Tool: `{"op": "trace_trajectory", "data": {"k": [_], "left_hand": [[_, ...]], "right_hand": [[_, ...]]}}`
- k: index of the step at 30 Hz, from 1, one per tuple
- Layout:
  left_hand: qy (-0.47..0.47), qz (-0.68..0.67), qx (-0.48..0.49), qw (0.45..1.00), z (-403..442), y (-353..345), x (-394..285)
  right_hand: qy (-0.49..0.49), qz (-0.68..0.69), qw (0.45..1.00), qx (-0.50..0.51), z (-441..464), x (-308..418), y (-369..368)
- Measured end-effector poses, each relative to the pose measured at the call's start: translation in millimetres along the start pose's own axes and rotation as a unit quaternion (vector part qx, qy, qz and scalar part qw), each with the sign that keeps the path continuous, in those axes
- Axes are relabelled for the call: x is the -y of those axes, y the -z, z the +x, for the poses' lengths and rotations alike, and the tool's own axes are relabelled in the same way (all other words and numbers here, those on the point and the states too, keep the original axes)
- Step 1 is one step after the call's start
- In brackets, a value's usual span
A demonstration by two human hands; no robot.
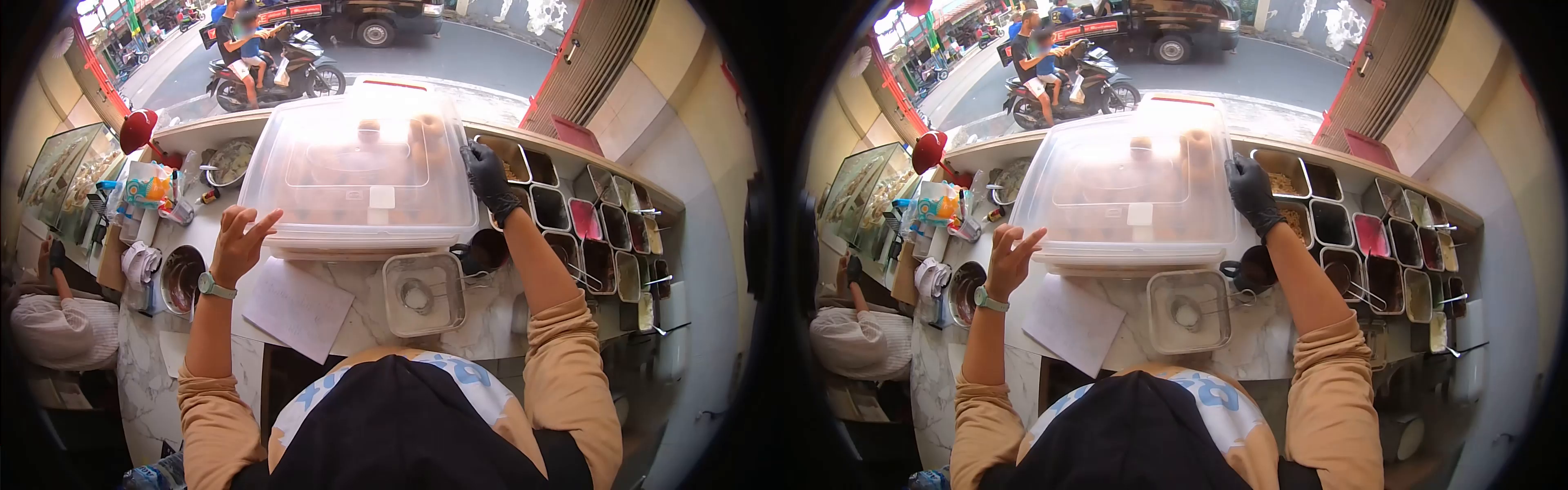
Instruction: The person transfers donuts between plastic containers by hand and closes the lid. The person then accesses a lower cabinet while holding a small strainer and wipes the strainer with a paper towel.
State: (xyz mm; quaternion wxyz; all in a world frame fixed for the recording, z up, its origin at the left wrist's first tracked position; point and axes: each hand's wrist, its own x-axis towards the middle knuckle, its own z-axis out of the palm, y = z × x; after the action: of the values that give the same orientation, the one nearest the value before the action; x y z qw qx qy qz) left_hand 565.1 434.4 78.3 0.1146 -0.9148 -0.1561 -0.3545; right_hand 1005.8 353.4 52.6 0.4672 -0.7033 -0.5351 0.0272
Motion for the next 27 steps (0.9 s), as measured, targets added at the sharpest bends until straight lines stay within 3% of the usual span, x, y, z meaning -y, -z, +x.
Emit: {"op": "trace_trajectory", "data": {"k": [5, 9, 14, 18, 20, 22, 25, 27], "left_hand": [[0.026, -0.006, -0.007, 1.000, 2.1, 0.6, 1.8], [0.069, -0.069, 0.005, 0.995, 5.8, 3.8, -0.6], [0.089, -0.091, 0.015, 0.992, -1.7, 0.7, -4.0], [0.116, -0.077, 0.006, 0.990, -9.7, -6.1, -10.8], [0.142, -0.067, 0.038, 0.987, -13.2, -3.6, -10.6], [0.139, 0.003, 0.022, 0.990, -8.3, 2.0, -24.4], [0.168, 0.040, -0.036, 0.984, -9.1, -0.1, -71.3], [0.199, -0.071, -0.101, 0.972, -21.4, -16.2, -117.4]], "right_hand": [[-0.038, 0.003, 0.999, 0.022, 8.0, 7.6, -6.8], [0.053, -0.179, 0.982, 0.030, 8.5, 0.4, -8.3], [-0.061, -0.149, 0.983, 0.093, 4.9, 18.3, -2.0], [0.010, -0.177, 0.984, -0.017, -0.1, 11.5, 2.4], [0.090, -0.091, 0.988, -0.081, -11.6, 26.9, 29.1], [0.038, 0.026, 0.998, -0.053, -48.7, 71.8, 69.1], [-0.084, 0.017, 0.996, 0.037, -125.6, 93.3, 101.4], [-0.089, -0.025, 0.995, 0.038, -173.4, 88.6, 91.1]]}}
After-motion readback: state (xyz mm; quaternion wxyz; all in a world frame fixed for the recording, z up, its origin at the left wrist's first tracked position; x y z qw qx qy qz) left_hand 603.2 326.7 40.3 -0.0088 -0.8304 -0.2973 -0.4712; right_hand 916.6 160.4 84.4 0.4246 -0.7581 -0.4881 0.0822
